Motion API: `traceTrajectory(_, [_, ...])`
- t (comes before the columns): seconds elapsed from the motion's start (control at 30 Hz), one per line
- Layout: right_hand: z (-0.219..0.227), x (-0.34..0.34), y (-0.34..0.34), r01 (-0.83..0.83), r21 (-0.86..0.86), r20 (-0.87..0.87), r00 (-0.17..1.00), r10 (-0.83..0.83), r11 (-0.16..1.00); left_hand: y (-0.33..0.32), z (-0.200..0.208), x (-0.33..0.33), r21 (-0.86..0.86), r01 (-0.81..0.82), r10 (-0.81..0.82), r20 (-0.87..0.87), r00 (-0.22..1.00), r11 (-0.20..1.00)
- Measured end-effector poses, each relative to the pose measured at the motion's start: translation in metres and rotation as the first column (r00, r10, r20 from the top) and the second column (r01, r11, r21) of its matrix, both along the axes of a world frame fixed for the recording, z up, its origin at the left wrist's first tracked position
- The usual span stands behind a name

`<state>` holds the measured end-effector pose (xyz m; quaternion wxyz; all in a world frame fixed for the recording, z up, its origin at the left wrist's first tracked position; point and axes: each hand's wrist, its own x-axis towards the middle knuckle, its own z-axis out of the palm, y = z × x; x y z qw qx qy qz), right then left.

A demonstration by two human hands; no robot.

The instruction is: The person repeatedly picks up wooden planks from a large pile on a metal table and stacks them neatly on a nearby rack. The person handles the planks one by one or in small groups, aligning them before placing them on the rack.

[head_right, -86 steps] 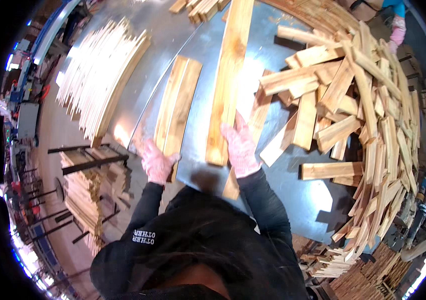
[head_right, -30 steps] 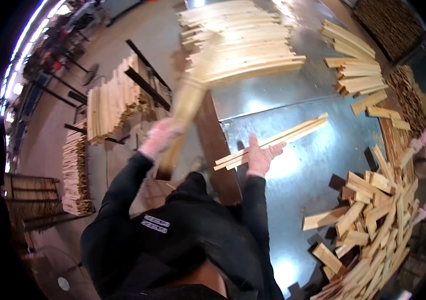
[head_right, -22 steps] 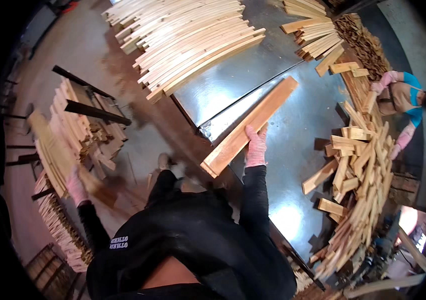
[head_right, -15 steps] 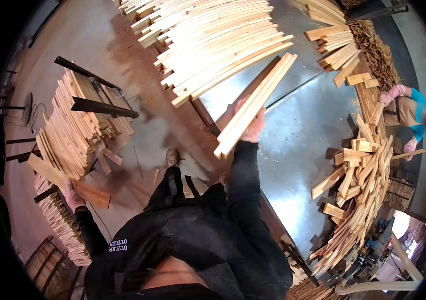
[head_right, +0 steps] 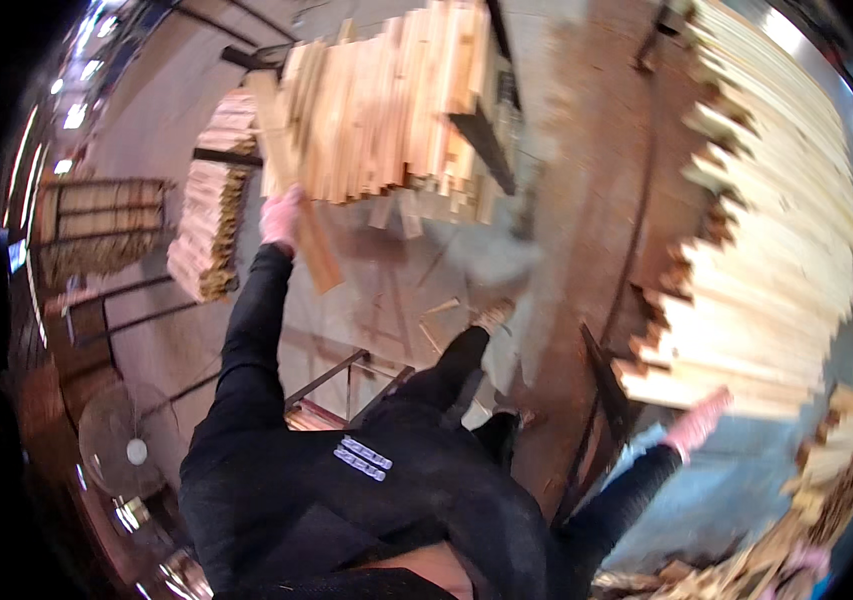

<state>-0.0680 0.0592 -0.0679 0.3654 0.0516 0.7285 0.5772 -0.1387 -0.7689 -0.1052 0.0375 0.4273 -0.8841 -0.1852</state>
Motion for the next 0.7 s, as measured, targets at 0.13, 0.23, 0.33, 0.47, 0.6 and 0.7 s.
traceTrajectory(0.13, [0.016, -0.011, 0.005, -0.045, -0.998, -0.045, -0.042, -0.998, 0.047, 0.015, -0.006, -0.071, -0.098, 0.047, -0.039, 0.082, 0.996, 0.994])
traceTrajectory(0.23, [0.0, 0.009, 0.026, -0.389, -0.916, -0.153, 0.107, -0.982, 0.1, 0.015, -0.038, -0.12, -0.15, 0.001, 0.028, 0.186, 0.982, 0.989])
traceTrajectory(0.33, [-0.023, 0.046, 0.018, -0.489, -0.863, -0.22, 0.136, -0.966, 0.127, 0.014, -0.071, -0.17, -0.125, 0.004, 0.015, 0.149, 0.989, 0.992])
traceTrajectory(0.47, [0.003, 0.078, -0.056, -0.475, -0.879, 0.026, 0.012, -1.0, -0.029, 0.032, -0.121, -0.225, 0.062, -0.027, 0.022, 0.089, 0.996, 0.998])
traceTrajectory(0.6, [0.066, 0.073, -0.126, -0.236, -0.959, -0.223, 0.304, -0.926, 0.154, 0.035, -0.157, -0.215, 0.125, -0.035, 0.012, 0.181, 0.983, 0.992])
traceTrajectory(0.7, [0.092, 0.08, -0.153, -0.249, -0.968, 0.048, -0.02, -0.999, -0.042, 0.057, -0.156, -0.169, -0.099, 0.328, -0.317, 0.106, 0.942, 0.94])
